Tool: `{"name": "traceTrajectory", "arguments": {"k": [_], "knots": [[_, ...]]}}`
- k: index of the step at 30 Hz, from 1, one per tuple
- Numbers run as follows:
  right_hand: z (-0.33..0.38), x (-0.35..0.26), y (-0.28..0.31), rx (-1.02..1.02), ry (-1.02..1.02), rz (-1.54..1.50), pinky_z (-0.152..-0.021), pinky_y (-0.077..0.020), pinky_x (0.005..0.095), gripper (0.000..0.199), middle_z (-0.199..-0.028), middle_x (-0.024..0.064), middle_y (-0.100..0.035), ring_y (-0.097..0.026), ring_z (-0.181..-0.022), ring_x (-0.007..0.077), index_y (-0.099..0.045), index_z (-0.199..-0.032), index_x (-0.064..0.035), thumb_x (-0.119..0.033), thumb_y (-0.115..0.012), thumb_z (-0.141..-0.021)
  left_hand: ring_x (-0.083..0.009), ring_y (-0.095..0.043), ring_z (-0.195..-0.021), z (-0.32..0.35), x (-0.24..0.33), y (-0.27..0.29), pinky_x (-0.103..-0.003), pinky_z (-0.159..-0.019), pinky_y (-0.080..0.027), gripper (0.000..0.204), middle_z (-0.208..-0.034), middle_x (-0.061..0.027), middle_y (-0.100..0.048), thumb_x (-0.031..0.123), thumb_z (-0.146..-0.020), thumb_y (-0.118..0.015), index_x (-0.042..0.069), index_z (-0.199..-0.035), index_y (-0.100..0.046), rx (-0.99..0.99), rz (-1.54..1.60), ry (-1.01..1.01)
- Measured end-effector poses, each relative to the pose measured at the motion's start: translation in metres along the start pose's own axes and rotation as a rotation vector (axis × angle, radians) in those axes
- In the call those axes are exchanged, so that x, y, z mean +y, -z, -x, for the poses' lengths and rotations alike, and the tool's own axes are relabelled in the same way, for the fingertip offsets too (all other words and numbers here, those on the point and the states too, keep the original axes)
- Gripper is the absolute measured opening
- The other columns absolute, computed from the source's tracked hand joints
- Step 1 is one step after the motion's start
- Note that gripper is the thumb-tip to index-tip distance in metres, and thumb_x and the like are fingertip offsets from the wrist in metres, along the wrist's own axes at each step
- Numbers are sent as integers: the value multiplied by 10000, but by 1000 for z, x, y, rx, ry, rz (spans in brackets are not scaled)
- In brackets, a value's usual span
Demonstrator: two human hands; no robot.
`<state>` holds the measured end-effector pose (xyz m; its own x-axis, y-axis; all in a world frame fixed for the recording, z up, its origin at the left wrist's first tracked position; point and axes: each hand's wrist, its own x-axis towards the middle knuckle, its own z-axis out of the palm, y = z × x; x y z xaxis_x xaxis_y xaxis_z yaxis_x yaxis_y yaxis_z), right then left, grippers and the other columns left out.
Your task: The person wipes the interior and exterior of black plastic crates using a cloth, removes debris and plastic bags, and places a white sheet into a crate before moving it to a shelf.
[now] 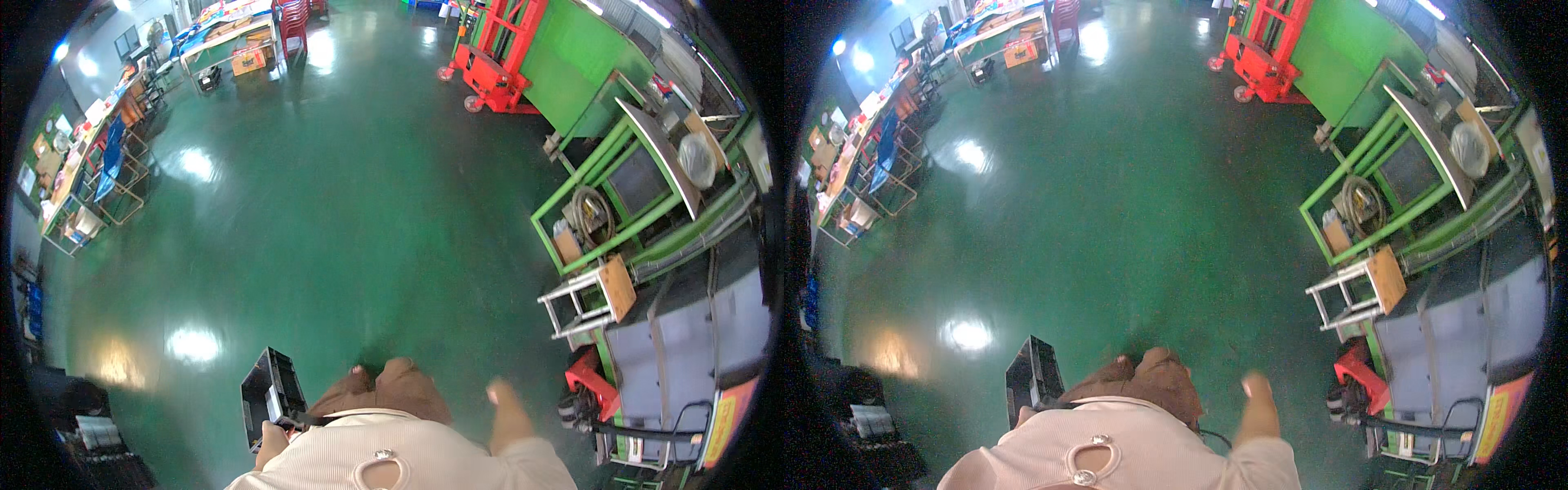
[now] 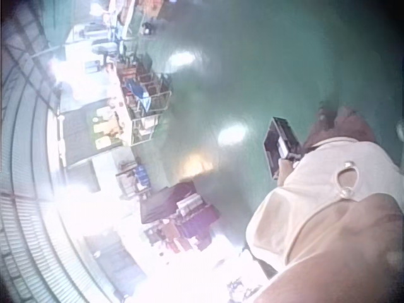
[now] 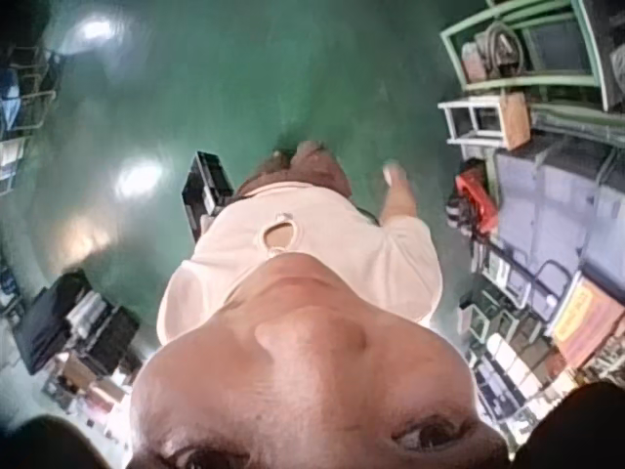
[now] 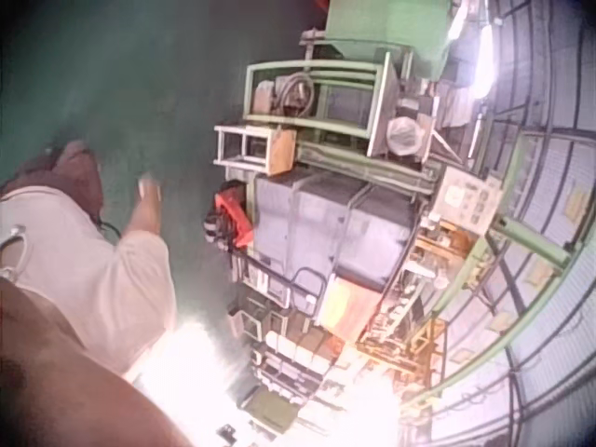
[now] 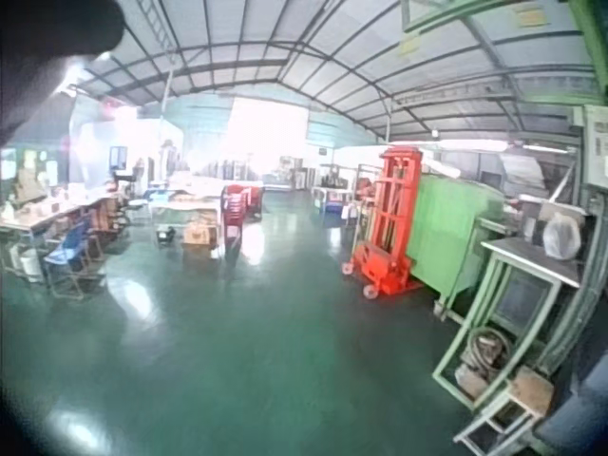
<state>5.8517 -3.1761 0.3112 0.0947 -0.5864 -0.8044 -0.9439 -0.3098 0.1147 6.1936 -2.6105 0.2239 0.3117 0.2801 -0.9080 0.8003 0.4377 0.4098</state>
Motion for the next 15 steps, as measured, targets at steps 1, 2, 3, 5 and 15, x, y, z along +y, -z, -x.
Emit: {"name": "traceTrajectory", "arguments": {"k": [1,2,3,5,15], "knots": [[-14,98,-70,-56,-7,2,-701,-480,447,290,-878,174,-649,-612,-789,330,-646,-983,-16,-230,-568,-803,-333,-596,-714,-1,14,-70,-462,-574,-516,417,-877,-157,-606,388,-786,-580,29,-999,-567,-41,-59,23],[0,127,-93,-203,-97,-29,-721,-475,446,295,-903,177,-641,-605,-815,333,-640,-997,-19,-232,-561,-809,-336,-595,-710,-1,40,-118,-467,-574,-517,421,-872,-158,-605,394,-786,-578,29,-996,-568,-44,-75,8],[6,120,-77,-310,-188,-57,-740,-469,446,300,-928,179,-634,-597,-840,336,-633,-1012,-21,-233,-553,-815,-339,-594,-705,-8,59,-150,-472,-574,-517,425,-867,-160,-605,399,-786,-577,29,-994,-569,-30,-76,-6],[-4,90,-25,-351,-326,-177,-779,-458,444,311,-978,185,-619,-582,-891,342,-620,-1041,-27,-236,-538,-826,-344,-593,-695,-29,89,-266,-482,-574,-517,433,-857,-162,-604,409,-786,-574,28,-990,-571,-72,-92,-15],[-312,-352,535,432,412,-261,-899,-434,443,370,-1154,217,-566,-530,-1066,381,-574,-1111,-26,-295,-402,-925,-362,-582,-623,24,219,-736,-543,-449,-522,389,-861,-192,-568,379,-803,-502,5,-907,-537,11,-197,-61]]}}
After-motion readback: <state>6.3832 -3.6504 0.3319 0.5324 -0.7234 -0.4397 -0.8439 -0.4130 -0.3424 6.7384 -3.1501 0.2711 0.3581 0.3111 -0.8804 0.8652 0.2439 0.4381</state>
